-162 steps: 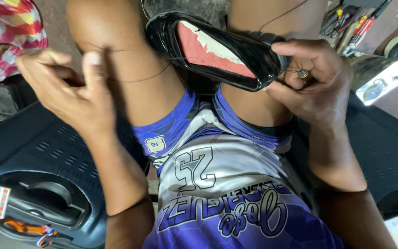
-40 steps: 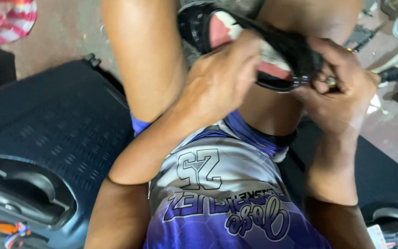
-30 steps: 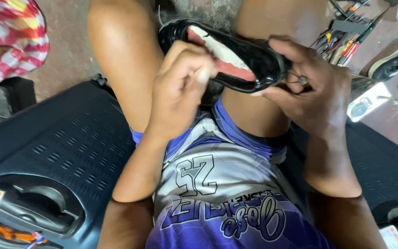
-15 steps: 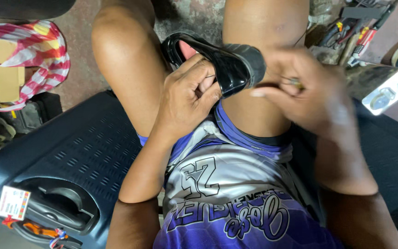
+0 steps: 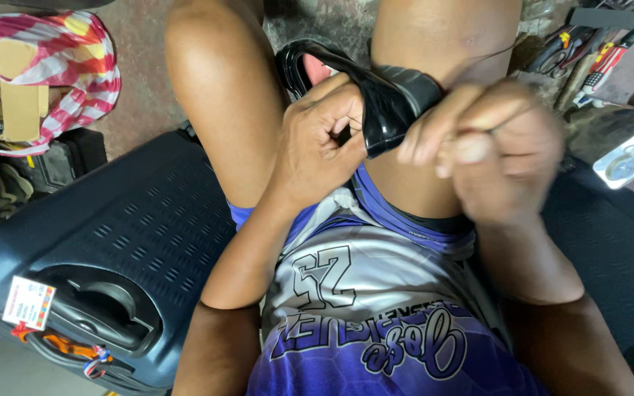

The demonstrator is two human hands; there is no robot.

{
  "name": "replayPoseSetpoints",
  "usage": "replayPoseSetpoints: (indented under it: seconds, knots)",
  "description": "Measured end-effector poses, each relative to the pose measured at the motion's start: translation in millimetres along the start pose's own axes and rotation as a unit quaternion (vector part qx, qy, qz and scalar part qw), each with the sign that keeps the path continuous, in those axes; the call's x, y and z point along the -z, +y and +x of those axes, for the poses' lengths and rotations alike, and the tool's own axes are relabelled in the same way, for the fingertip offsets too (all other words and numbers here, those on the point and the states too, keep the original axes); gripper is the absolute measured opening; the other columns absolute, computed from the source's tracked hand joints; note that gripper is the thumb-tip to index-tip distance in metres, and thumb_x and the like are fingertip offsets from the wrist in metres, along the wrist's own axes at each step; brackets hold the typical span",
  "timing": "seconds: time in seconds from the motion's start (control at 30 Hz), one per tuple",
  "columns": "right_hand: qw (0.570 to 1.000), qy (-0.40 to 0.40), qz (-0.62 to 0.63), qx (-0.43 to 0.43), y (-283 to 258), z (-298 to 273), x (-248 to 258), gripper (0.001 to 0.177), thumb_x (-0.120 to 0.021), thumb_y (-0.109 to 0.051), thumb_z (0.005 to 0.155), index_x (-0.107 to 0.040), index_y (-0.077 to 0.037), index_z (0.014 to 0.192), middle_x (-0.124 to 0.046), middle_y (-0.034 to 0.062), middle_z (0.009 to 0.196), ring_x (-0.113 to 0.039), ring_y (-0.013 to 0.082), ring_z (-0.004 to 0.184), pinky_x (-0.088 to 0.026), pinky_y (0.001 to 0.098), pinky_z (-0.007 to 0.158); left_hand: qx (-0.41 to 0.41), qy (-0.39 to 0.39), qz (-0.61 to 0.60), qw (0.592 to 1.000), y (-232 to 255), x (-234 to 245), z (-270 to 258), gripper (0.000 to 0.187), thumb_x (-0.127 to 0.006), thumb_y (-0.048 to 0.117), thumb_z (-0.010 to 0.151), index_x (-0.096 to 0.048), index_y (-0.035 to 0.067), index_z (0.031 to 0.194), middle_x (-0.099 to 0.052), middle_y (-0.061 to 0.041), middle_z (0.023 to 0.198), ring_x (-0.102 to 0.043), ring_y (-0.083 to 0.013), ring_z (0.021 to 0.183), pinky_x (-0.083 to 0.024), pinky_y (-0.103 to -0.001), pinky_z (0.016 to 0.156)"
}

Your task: The person sits on the floor and sews a black shoe using a needle and thread. They repeatedly pass the needle through the shoe's upper and pull the thread to secure the stitches.

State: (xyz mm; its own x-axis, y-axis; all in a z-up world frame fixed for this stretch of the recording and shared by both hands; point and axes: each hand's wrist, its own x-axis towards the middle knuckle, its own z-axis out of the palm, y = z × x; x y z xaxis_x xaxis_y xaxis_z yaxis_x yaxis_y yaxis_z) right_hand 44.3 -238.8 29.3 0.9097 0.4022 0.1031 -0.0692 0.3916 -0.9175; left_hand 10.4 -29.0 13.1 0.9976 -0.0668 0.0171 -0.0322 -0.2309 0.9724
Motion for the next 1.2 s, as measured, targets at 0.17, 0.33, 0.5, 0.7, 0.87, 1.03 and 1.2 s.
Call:
replayPoseSetpoints:
  seconds: [0.17, 0.33, 0.5, 0.7, 0.87, 1.03, 1.2]
  knots:
    - [0.942, -0.009, -0.334, 0.027, 9.2, 1.8, -4.0, 0.024, -0.067, -0.016, 0.112, -0.055, -0.001, 0.098, -0.066, 0.0097, 0.087, -0.057, 0.0095, 0.067, -0.046, 0.0221, 0.065, 0.017, 0.028, -0.076, 0.997, -12.8, -6.3, 1.1, 0.026, -0.073, 0.000, 0.088, -0.048, 0.002, 0.078, -0.044, -0.003, 0.078, -0.040, -0.0108, 0.065, -0.032, -0.028, 0.060]
    - [0.948, 0.001, -0.317, 0.011, 14.7, 2.7, -6.1, 0.023, -0.066, -0.015, 0.111, -0.056, 0.000, 0.097, -0.063, 0.0112, 0.084, -0.051, 0.0110, 0.066, -0.042, 0.0232, 0.062, 0.016, 0.024, -0.102, 0.994, -32.8, -7.9, 0.2, 0.032, -0.065, -0.006, 0.086, -0.036, 0.004, 0.077, -0.034, -0.001, 0.076, -0.032, -0.0104, 0.066, -0.026, -0.029, 0.060]
    - [0.984, 0.020, -0.169, -0.056, 12.9, 18.2, -13.7, 0.026, -0.062, -0.018, 0.111, -0.051, -0.004, 0.092, -0.058, 0.0063, 0.076, -0.048, 0.0078, 0.057, -0.040, 0.0211, 0.054, 0.050, 0.002, -0.172, 0.984, -50.0, -0.6, -1.1, 0.031, -0.052, -0.010, 0.085, -0.027, 0.006, 0.078, -0.028, 0.000, 0.074, -0.026, -0.0103, 0.066, -0.022, -0.028, 0.060]
    - [0.990, 0.075, 0.043, -0.115, 11.8, 32.7, -13.5, 0.020, -0.057, -0.014, 0.107, -0.050, -0.005, 0.090, -0.049, 0.0030, 0.060, -0.041, 0.0039, 0.043, -0.034, 0.0184, 0.041, 0.056, -0.019, -0.224, 0.973, -49.5, 6.5, -3.0, 0.041, -0.067, -0.003, 0.092, -0.030, 0.008, 0.078, -0.030, 0.002, 0.078, -0.027, -0.0097, 0.069, -0.023, -0.028, 0.062]
    - [0.995, 0.027, 0.023, -0.093, 11.8, 30.7, -9.8, 0.018, -0.054, -0.010, 0.110, -0.049, -0.004, 0.095, -0.048, 0.0056, 0.061, -0.047, 0.0099, 0.045, -0.036, 0.0201, 0.042, 0.204, -0.038, -0.367, 0.907, -33.4, 18.2, -4.9, 0.009, -0.058, 0.010, 0.088, -0.058, 0.008, 0.097, -0.048, 0.007, 0.077, -0.044, -0.0042, 0.066, -0.039, -0.022, 0.063]
    - [0.999, -0.003, 0.010, -0.051, 16.5, 23.3, -9.3, 0.019, -0.055, -0.016, 0.113, -0.049, -0.005, 0.099, -0.053, 0.0083, 0.068, -0.048, 0.0113, 0.048, -0.042, 0.0241, 0.049, 0.136, 0.033, -0.170, 0.975, -7.2, 4.0, -12.3, 0.016, -0.078, 0.009, 0.094, -0.063, 0.005, 0.090, -0.054, 0.006, 0.078, -0.045, -0.0023, 0.070, -0.037, -0.022, 0.062]
    - [0.999, 0.031, -0.037, -0.022, 7.7, 14.2, -2.5, 0.013, -0.055, -0.014, 0.112, -0.055, -0.002, 0.107, -0.060, 0.0102, 0.081, -0.055, 0.0145, 0.058, -0.047, 0.0266, 0.057, 0.058, 0.052, -0.079, 0.994, 8.4, 9.9, -4.3, 0.019, -0.080, 0.007, 0.097, -0.063, 0.003, 0.090, -0.057, 0.004, 0.076, -0.048, -0.0035, 0.065, -0.038, -0.024, 0.058]
